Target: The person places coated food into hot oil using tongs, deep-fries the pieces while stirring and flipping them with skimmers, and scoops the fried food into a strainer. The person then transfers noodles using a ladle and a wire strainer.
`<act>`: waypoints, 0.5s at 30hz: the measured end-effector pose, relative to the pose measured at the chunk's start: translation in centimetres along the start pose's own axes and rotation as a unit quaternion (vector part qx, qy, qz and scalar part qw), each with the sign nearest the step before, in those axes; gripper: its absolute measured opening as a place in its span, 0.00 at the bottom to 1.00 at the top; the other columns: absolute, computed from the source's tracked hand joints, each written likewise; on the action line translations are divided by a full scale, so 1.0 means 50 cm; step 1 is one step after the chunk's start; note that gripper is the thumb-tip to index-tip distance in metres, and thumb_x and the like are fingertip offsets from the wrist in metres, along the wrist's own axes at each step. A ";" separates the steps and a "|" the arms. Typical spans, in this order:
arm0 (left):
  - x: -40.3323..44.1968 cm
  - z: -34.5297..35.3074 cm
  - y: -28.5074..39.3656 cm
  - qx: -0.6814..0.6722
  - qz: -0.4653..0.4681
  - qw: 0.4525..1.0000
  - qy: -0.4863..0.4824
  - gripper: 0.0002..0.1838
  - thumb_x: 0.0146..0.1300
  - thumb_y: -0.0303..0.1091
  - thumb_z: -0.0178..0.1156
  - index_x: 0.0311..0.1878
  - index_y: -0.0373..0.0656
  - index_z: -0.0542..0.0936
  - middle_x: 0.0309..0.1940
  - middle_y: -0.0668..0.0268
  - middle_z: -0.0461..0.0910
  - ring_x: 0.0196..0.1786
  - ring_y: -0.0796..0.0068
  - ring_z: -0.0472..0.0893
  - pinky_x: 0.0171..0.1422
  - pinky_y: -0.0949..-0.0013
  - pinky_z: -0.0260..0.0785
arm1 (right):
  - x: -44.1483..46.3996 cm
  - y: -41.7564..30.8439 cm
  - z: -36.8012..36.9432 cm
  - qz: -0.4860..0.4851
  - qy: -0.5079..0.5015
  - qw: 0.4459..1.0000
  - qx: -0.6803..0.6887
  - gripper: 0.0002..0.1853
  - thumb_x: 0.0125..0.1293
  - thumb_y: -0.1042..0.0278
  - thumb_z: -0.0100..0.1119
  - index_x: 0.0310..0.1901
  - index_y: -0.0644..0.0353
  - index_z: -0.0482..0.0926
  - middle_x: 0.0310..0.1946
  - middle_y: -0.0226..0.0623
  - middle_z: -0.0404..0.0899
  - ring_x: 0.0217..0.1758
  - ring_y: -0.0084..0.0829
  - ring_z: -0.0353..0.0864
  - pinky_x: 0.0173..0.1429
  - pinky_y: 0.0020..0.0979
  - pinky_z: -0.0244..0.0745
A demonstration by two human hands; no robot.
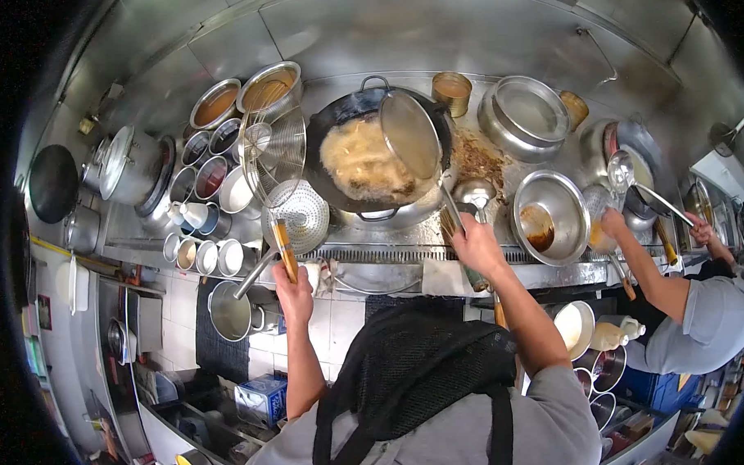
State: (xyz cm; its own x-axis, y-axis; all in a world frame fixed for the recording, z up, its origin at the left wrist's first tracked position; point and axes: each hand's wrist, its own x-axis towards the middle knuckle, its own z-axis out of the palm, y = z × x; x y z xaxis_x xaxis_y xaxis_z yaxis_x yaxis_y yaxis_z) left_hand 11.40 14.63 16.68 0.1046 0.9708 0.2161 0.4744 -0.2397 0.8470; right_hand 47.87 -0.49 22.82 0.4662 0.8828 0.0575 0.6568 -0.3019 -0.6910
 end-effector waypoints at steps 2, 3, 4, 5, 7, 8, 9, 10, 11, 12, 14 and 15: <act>0.000 0.000 0.039 -0.008 -0.016 1.000 -0.013 0.18 0.69 0.30 0.59 0.57 0.35 0.69 0.37 0.50 0.77 0.33 0.58 0.77 0.40 0.58 0.70 | -0.014 -0.014 -0.020 0.026 0.032 0.999 -0.022 0.11 0.67 0.70 0.53 0.47 0.65 0.76 0.30 0.63 0.80 0.38 0.64 0.81 0.44 0.56 0.75; 0.000 0.001 0.058 -0.015 -0.034 0.999 -0.023 0.17 0.69 0.30 0.59 0.57 0.35 0.68 0.39 0.44 0.79 0.41 0.43 0.80 0.48 0.52 0.71 | -0.020 -0.019 -0.028 0.040 0.048 0.998 -0.033 0.11 0.67 0.70 0.53 0.47 0.65 0.76 0.30 0.64 0.80 0.38 0.64 0.81 0.44 0.56 0.75; 0.001 0.004 0.061 -0.009 0.000 1.000 -0.018 0.17 0.69 0.30 0.59 0.56 0.36 0.68 0.38 0.44 0.79 0.41 0.44 0.81 0.47 0.52 0.72 | -0.025 -0.019 -0.036 0.027 0.063 0.997 -0.032 0.10 0.68 0.70 0.54 0.47 0.64 0.76 0.30 0.64 0.79 0.38 0.64 0.81 0.42 0.57 0.75; 0.001 0.006 0.065 -0.009 0.002 1.000 -0.022 0.17 0.69 0.30 0.59 0.56 0.36 0.68 0.38 0.44 0.79 0.41 0.44 0.81 0.47 0.52 0.72 | -0.029 -0.026 -0.046 0.030 0.065 0.997 -0.031 0.10 0.68 0.70 0.54 0.47 0.64 0.76 0.30 0.64 0.79 0.38 0.64 0.81 0.42 0.57 0.75; 0.002 0.010 0.074 0.010 0.032 0.999 -0.018 0.17 0.69 0.30 0.59 0.56 0.37 0.68 0.37 0.45 0.79 0.39 0.45 0.81 0.47 0.52 0.72 | -0.033 -0.041 -0.066 0.051 0.085 0.995 -0.019 0.10 0.67 0.70 0.55 0.47 0.64 0.75 0.31 0.64 0.80 0.38 0.64 0.80 0.42 0.57 0.74; 0.003 0.011 0.075 0.008 0.034 0.999 -0.020 0.17 0.69 0.30 0.59 0.56 0.37 0.68 0.37 0.45 0.79 0.39 0.45 0.81 0.47 0.52 0.72 | -0.030 -0.029 -0.068 0.035 0.101 0.994 -0.035 0.10 0.67 0.70 0.55 0.46 0.65 0.75 0.31 0.63 0.80 0.37 0.65 0.80 0.42 0.58 0.74; 0.002 0.012 0.075 0.008 0.029 0.999 -0.021 0.17 0.69 0.30 0.59 0.56 0.37 0.68 0.37 0.45 0.79 0.39 0.45 0.81 0.46 0.52 0.72 | -0.029 -0.021 -0.071 0.035 0.103 0.993 -0.036 0.10 0.67 0.70 0.55 0.46 0.65 0.75 0.31 0.63 0.80 0.37 0.65 0.80 0.42 0.58 0.74; 0.002 0.012 0.075 0.007 0.022 1.000 -0.020 0.17 0.69 0.30 0.59 0.56 0.37 0.68 0.37 0.46 0.79 0.39 0.45 0.81 0.46 0.52 0.72 | -0.025 -0.017 -0.073 0.030 0.110 0.993 -0.041 0.10 0.67 0.70 0.55 0.46 0.65 0.75 0.31 0.63 0.80 0.37 0.64 0.80 0.42 0.58 0.74; 0.002 0.012 0.075 0.006 0.023 1.000 -0.019 0.17 0.69 0.30 0.59 0.56 0.37 0.68 0.37 0.46 0.79 0.39 0.45 0.81 0.46 0.52 0.72 | -0.021 -0.014 -0.076 0.024 0.115 0.992 -0.046 0.10 0.67 0.70 0.55 0.46 0.66 0.75 0.30 0.63 0.80 0.37 0.64 0.80 0.42 0.57 0.74; 0.001 0.010 0.074 0.006 0.019 1.000 -0.021 0.17 0.69 0.30 0.59 0.57 0.37 0.68 0.38 0.46 0.79 0.39 0.45 0.81 0.46 0.52 0.72 | -0.017 -0.012 -0.077 0.044 0.112 0.991 -0.054 0.10 0.67 0.70 0.56 0.46 0.65 0.75 0.31 0.64 0.80 0.37 0.65 0.80 0.42 0.57 0.74; -0.001 0.004 0.073 0.007 0.014 1.000 -0.018 0.17 0.69 0.30 0.59 0.57 0.37 0.68 0.38 0.46 0.79 0.39 0.44 0.81 0.45 0.52 0.72 | -0.005 -0.002 -0.074 0.038 0.115 0.991 -0.057 0.10 0.67 0.70 0.56 0.46 0.66 0.76 0.31 0.64 0.80 0.37 0.65 0.80 0.42 0.58 0.74; -0.003 0.001 0.073 0.004 0.007 1.000 -0.016 0.17 0.69 0.30 0.59 0.57 0.37 0.68 0.38 0.45 0.79 0.40 0.43 0.81 0.46 0.52 0.72 | 0.001 0.001 -0.070 0.035 0.118 0.991 -0.059 0.10 0.67 0.70 0.56 0.46 0.66 0.76 0.31 0.64 0.81 0.37 0.65 0.80 0.42 0.58 0.75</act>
State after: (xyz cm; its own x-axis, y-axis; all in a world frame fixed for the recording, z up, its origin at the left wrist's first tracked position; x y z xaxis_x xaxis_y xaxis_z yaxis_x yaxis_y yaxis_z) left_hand 13.14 13.59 19.71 0.1392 0.9674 0.2117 0.4792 -0.2529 0.8405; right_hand 50.00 -1.71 25.29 0.6292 0.7541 0.1883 0.6765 -0.4121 -0.6103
